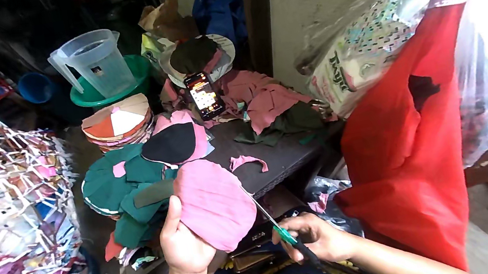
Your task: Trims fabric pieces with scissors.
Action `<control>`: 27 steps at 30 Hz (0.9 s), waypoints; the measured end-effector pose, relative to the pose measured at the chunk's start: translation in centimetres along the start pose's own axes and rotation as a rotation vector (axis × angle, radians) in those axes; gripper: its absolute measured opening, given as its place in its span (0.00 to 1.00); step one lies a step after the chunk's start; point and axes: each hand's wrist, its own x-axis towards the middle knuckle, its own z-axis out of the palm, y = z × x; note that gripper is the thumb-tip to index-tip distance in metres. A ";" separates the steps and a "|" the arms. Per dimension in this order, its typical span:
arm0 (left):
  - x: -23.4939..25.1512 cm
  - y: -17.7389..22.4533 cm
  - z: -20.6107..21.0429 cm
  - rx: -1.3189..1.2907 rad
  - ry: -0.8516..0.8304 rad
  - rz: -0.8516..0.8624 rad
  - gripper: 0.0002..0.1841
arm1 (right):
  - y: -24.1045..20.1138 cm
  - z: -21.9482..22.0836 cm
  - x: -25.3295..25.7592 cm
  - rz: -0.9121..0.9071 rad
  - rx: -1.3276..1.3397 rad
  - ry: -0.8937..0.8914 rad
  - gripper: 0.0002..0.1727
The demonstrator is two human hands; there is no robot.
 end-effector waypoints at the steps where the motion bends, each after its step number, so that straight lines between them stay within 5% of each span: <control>1: 0.0 0.0 0.0 -0.001 0.001 -0.001 0.20 | 0.0 -0.1 0.0 0.000 0.008 -0.022 0.22; 7: -0.1 -0.5 0.0 -0.006 0.041 0.010 0.19 | -0.4 -0.3 0.3 -0.011 -0.041 -0.098 0.41; 27: -0.9 -0.7 0.5 -0.022 0.013 -0.035 0.19 | -0.9 0.2 0.4 0.027 -0.072 0.057 0.27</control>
